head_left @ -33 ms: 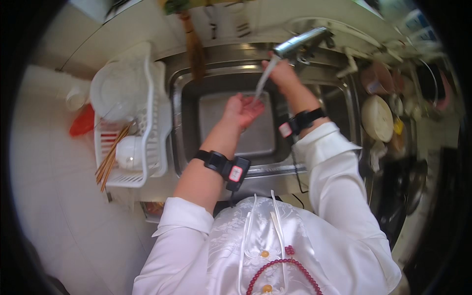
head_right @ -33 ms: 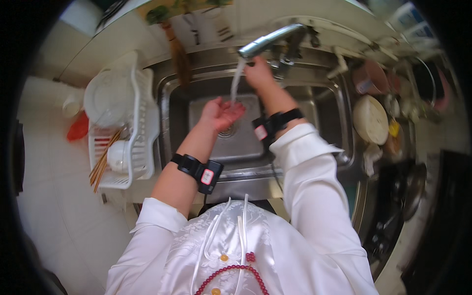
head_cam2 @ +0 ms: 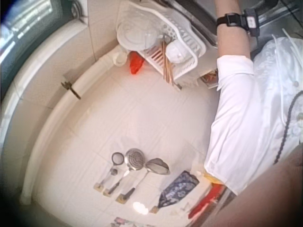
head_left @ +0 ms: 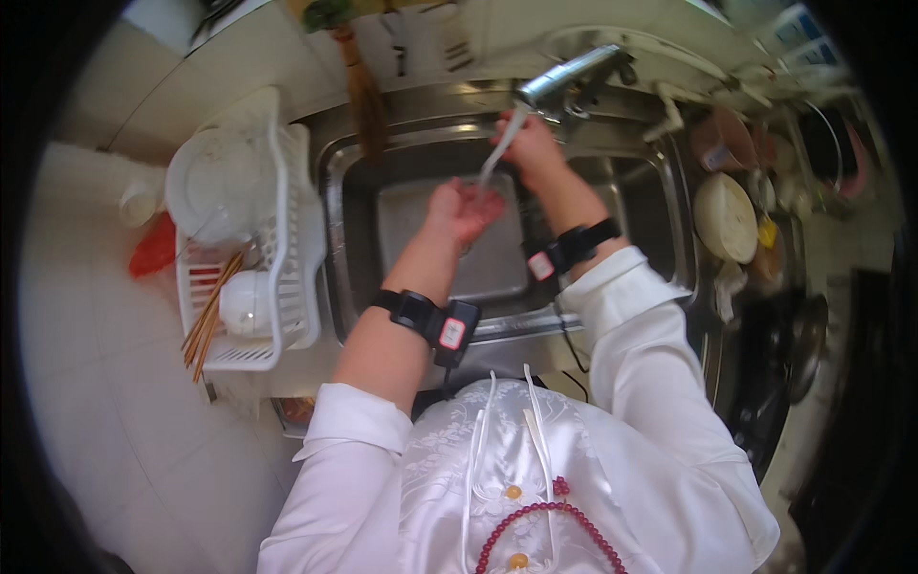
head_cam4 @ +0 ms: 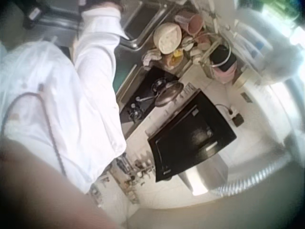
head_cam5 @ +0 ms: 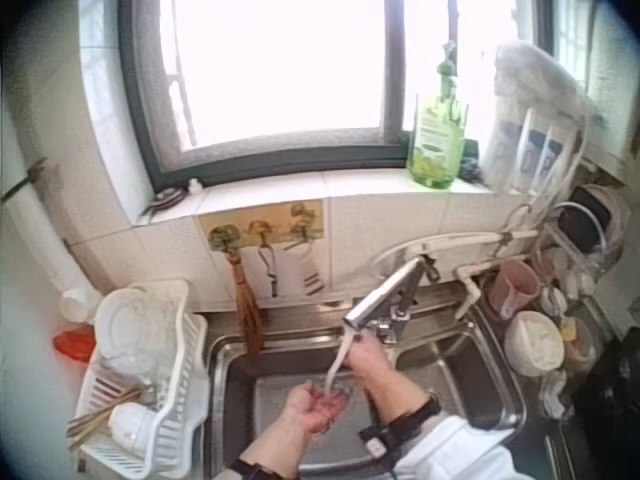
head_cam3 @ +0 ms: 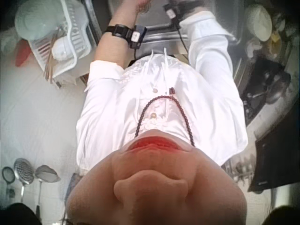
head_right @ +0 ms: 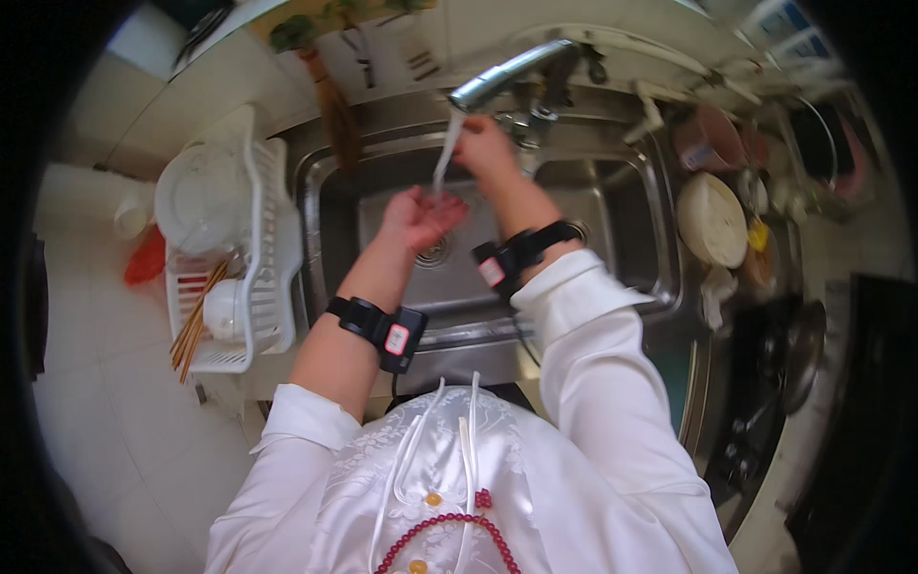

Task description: The person chops green onions on a wooden cutting board using a cleaver, then wipes the board and knife with a cloth. They rinse the cloth in the sink, wipe the countertop, and remove vegetable peels from the sink into a trash bag. Finally, they rinse a plastic scoop and place it in a dish rack.

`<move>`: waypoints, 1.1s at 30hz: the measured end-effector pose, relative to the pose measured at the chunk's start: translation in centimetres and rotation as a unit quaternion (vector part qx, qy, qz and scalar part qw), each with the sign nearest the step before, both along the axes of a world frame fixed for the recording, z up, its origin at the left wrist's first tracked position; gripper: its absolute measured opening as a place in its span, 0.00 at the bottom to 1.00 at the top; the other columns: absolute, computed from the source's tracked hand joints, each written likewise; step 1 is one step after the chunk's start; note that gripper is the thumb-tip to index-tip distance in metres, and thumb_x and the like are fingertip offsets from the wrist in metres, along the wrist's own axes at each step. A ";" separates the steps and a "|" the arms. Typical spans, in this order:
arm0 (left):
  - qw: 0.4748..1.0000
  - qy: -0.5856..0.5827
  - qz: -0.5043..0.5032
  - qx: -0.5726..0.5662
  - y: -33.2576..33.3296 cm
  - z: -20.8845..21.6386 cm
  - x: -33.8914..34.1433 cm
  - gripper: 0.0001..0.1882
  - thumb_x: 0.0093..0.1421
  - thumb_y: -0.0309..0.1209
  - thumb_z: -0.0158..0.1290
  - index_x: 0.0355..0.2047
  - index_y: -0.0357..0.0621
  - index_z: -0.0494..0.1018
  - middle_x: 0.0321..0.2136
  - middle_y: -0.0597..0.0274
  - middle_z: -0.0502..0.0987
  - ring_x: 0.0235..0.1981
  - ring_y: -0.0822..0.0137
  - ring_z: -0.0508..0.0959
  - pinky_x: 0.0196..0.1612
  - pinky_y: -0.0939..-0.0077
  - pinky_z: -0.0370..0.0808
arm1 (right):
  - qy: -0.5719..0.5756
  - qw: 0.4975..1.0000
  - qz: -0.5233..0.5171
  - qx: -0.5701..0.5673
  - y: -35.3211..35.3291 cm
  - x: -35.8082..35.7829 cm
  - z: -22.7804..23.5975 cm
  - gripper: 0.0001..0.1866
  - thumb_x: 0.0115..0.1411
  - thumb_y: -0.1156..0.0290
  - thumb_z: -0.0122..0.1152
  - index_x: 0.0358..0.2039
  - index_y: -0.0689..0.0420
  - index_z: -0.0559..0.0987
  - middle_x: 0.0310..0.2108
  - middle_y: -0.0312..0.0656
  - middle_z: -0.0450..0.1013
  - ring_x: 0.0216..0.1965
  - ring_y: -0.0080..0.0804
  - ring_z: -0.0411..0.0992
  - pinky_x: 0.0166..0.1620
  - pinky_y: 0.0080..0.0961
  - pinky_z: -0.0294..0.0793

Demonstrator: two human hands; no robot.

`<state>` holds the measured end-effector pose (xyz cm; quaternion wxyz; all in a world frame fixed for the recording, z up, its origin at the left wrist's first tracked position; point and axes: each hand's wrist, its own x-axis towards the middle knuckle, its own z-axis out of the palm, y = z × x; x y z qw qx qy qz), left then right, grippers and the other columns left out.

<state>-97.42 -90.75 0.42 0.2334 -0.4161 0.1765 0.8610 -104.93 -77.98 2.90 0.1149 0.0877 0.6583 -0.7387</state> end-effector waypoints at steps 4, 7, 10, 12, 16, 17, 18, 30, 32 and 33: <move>0.989 0.107 0.076 0.065 -0.1 0.5 -1.2 0.13 0.64 0.30 0.35 0.38 0.40 0.69 0.38 0.57 0.74 0.43 0.64 0.75 0.51 0.63 0.70 | -0.285 0.872 -0.111 -0.382 -3.7 3.8 1.1 0.10 0.62 0.70 0.46 0.36 0.64 0.69 0.34 0.49 0.69 0.37 0.43 0.71 0.41 0.37 0.76; 0.973 0.172 0.043 0.148 -0.5 1.3 -2.1 0.12 0.63 0.30 0.36 0.33 0.43 0.70 0.32 0.60 0.76 0.36 0.66 0.77 0.44 0.69 0.74 | -0.279 0.835 -0.202 -0.430 -5.3 4.7 2.4 0.08 0.62 0.70 0.46 0.33 0.63 0.68 0.29 0.46 0.68 0.30 0.40 0.71 0.32 0.29 0.78; 0.977 0.190 -0.032 0.088 -0.4 1.8 -2.9 0.13 0.62 0.31 0.36 0.28 0.47 0.71 0.26 0.64 0.76 0.28 0.67 0.76 0.37 0.74 0.75 | -0.245 0.840 -0.210 -0.436 -5.0 4.6 2.8 0.05 0.61 0.73 0.46 0.31 0.61 0.69 0.24 0.43 0.67 0.24 0.34 0.70 0.23 0.21 0.74; 0.963 0.202 -0.126 0.130 -0.6 2.2 -3.4 0.12 0.62 0.31 0.37 0.26 0.48 0.71 0.22 0.65 0.75 0.24 0.68 0.75 0.33 0.75 0.75 | -0.229 0.847 -0.113 -0.466 -4.4 4.7 2.5 0.04 0.60 0.75 0.47 0.29 0.60 0.70 0.22 0.41 0.67 0.21 0.30 0.69 0.17 0.17 0.69; 0.971 0.133 -0.161 0.114 -0.2 3.0 -4.1 0.14 0.63 0.35 0.34 0.33 0.45 0.69 0.29 0.61 0.74 0.32 0.63 0.75 0.39 0.63 0.73 | -0.101 0.983 -0.063 -0.141 -3.5 4.8 2.0 0.03 0.55 0.80 0.49 0.26 0.62 0.72 0.17 0.41 0.66 0.17 0.33 0.68 0.18 0.26 0.68; 0.978 0.114 -0.161 0.072 0.2 3.3 -4.4 0.16 0.64 0.36 0.32 0.36 0.43 0.69 0.33 0.57 0.74 0.36 0.61 0.75 0.43 0.58 0.72 | -0.079 0.989 -0.036 -0.124 -3.2 4.8 2.2 0.03 0.54 0.81 0.49 0.26 0.63 0.73 0.19 0.42 0.67 0.18 0.34 0.69 0.20 0.27 0.69; 0.981 0.115 -0.149 0.051 0.5 3.7 -4.7 0.17 0.64 0.37 0.31 0.36 0.42 0.69 0.34 0.56 0.74 0.37 0.59 0.75 0.44 0.58 0.71 | -0.062 0.994 -0.011 -0.087 -3.1 4.7 2.5 0.03 0.54 0.82 0.49 0.27 0.64 0.73 0.20 0.43 0.68 0.19 0.34 0.70 0.21 0.28 0.70; 0.940 0.240 -0.239 0.042 -0.1 -0.4 -5.5 0.15 0.61 0.41 0.38 0.31 0.46 0.70 0.30 0.57 0.74 0.32 0.61 0.75 0.39 0.61 0.72 | 0.014 0.983 -0.154 0.103 -6.2 4.9 -0.3 0.05 0.52 0.71 0.53 0.22 0.58 0.74 0.27 0.44 0.72 0.31 0.37 0.72 0.31 0.33 0.72; 0.954 0.223 -0.197 0.042 -1.0 -2.3 -5.9 0.13 0.61 0.37 0.38 0.30 0.46 0.70 0.29 0.57 0.74 0.31 0.61 0.75 0.39 0.61 0.72 | 0.174 0.918 -0.033 0.354 -5.4 5.5 -0.8 0.07 0.50 0.67 0.56 0.24 0.56 0.78 0.25 0.47 0.74 0.30 0.43 0.73 0.34 0.34 0.73; 0.950 0.231 -0.205 0.054 -0.8 -3.1 -6.0 0.12 0.60 0.36 0.38 0.32 0.43 0.69 0.31 0.55 0.74 0.33 0.59 0.74 0.40 0.62 0.72 | 0.205 0.845 0.037 0.492 -5.0 5.7 -0.8 0.08 0.49 0.65 0.57 0.25 0.55 0.79 0.24 0.49 0.75 0.30 0.46 0.74 0.35 0.35 0.73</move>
